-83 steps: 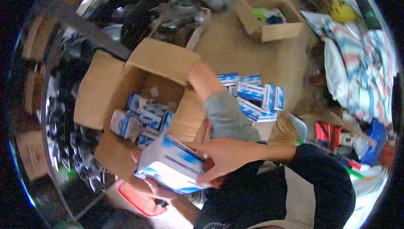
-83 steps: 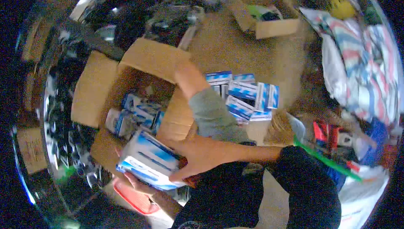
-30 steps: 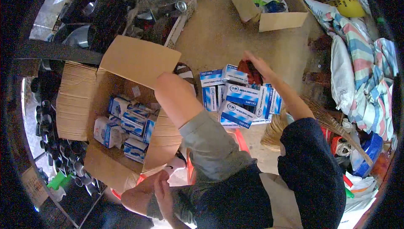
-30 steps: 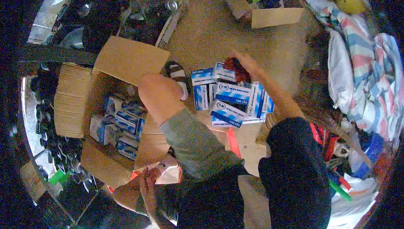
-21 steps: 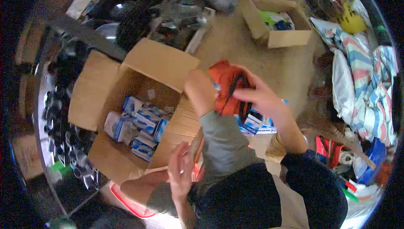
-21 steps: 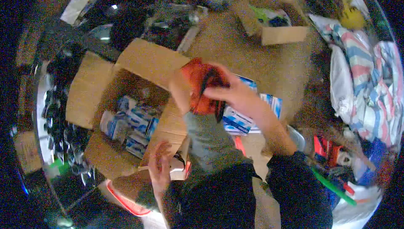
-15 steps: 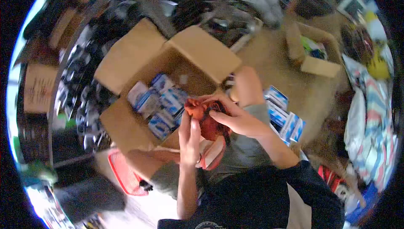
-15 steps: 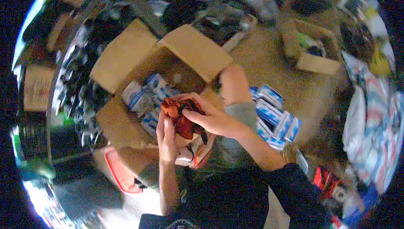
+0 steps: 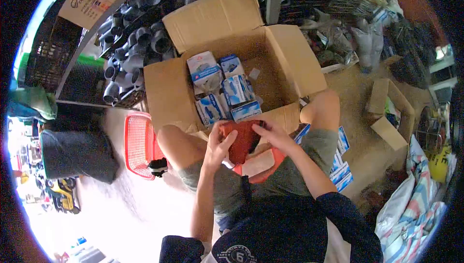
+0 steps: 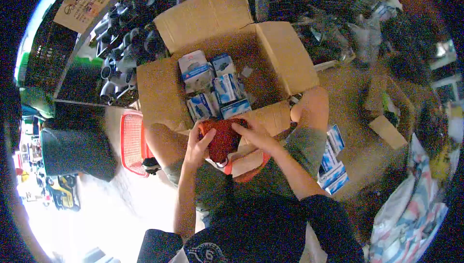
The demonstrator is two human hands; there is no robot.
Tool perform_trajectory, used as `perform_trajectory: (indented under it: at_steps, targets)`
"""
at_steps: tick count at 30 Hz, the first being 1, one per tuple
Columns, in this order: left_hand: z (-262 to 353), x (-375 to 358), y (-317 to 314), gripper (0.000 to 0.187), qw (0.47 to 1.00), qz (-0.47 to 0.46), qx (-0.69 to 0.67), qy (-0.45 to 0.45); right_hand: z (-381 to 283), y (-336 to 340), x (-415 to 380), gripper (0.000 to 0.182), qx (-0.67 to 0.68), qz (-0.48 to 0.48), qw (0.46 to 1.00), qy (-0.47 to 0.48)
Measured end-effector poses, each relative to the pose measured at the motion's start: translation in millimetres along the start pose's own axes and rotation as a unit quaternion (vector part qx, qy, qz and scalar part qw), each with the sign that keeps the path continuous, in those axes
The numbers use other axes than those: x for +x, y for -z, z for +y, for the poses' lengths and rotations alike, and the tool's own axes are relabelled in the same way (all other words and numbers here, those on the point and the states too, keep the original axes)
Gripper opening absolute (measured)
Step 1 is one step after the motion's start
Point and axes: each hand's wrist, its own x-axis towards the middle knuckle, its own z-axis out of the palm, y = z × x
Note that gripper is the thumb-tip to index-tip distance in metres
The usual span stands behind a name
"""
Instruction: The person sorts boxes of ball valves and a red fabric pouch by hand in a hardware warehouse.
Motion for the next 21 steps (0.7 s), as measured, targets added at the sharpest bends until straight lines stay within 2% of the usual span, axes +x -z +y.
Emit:
perform_trajectory:
  at_steps: [1,3,5,7,9,12,13,14,16,19,21]
  targets:
    - [-4.6,1.8,2.7,0.036,1.0,-0.01,-0.029,-0.003,1.7,-0.3,5.5,0.043,-0.057,0.02,0.998,0.006]
    - [-11.5,9.4,8.1,0.035,0.996,-0.033,-0.085,-0.012,-14.5,4.5,5.4,0.041,-0.067,0.024,0.997,-0.007]
    - [-5.7,5.7,16.4,0.037,0.997,-0.017,-0.001,0.08,-3.9,12.6,15.5,0.04,-0.083,0.015,0.995,0.047]
    - [-3.4,5.5,18.5,0.038,0.995,0.001,0.075,0.071,-15.4,19.6,13.4,0.038,-0.094,0.007,0.994,0.056]
    - [-5.1,11.2,16.6,0.038,0.989,0.02,0.14,-0.047,-36.7,25.3,3.9,0.034,-0.147,0.03,0.985,0.08]
    - [7.4,11.8,28.0,0.034,0.971,0.002,0.236,0.033,-37.2,37.4,4.3,0.031,-0.088,0.042,0.992,0.08]
    - [4.2,15.5,32.2,0.032,0.981,-0.017,0.153,0.114,-38.6,41.1,4.6,0.03,-0.068,0.039,0.994,0.074]
    - [-1.2,17.3,31.7,0.031,0.978,0.0,0.206,0.017,-40.9,43.7,2.2,0.029,-0.072,0.041,0.994,0.074]
    - [-7.4,18.9,30.3,0.029,0.936,0.034,0.302,-0.179,-52.3,47.4,-3.3,0.029,-0.067,0.043,0.994,0.07]
    - [-6.3,18.0,29.6,0.019,0.989,-0.052,0.059,-0.124,-37.9,55.3,3.4,0.029,-0.02,0.041,0.998,0.043]
    - [-1.4,21.2,22.7,0.014,0.997,-0.019,0.009,-0.08,-31.6,59.1,3.9,0.03,0.167,0.05,0.984,0.048]
